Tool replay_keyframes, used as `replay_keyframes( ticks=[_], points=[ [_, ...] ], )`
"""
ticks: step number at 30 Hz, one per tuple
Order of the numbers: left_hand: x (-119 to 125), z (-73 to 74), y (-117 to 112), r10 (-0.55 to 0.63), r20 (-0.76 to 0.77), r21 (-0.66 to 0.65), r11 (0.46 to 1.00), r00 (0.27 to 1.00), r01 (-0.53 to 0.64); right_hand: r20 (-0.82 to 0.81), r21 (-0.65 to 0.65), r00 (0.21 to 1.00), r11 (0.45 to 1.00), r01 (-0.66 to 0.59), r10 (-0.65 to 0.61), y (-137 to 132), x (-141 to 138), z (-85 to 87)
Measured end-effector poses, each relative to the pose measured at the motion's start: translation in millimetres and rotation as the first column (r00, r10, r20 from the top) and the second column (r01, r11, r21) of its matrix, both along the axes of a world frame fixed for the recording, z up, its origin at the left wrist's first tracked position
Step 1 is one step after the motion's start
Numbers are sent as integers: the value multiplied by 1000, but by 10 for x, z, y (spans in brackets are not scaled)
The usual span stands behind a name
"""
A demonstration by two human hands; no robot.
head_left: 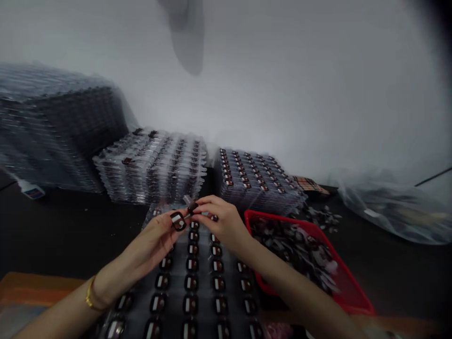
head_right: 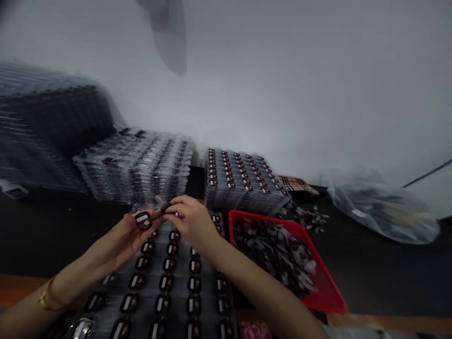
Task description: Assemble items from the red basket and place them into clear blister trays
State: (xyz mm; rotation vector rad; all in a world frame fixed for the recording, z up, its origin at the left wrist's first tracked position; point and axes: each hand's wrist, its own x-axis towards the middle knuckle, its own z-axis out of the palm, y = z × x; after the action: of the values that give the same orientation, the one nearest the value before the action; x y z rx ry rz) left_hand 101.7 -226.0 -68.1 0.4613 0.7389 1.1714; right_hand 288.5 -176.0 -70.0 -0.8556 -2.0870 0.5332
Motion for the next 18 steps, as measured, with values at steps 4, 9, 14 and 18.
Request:
replay_keyframes(
  ticks=[4, 9, 14, 18],
  points=[
    [-3, -10, 43, 34, 19, 6, 999, 999, -34, 222, 203, 975, 979, -33, -14, -70, 47, -47],
    [51, 21, 62, 21, 43, 3, 1000, 999, -21, 258, 226, 966, 974, -23, -37, -19, 119, -40],
    [125, 108, 43, 10, 87, -83, 997, 996, -3, -102, 137, 988, 982, 130, -117, -104, 104, 174],
    [186, 148, 32, 62, 72, -176, 983, 995, -49, -189, 90, 981, 993, 70, -52, -243, 38, 310]
  ],
)
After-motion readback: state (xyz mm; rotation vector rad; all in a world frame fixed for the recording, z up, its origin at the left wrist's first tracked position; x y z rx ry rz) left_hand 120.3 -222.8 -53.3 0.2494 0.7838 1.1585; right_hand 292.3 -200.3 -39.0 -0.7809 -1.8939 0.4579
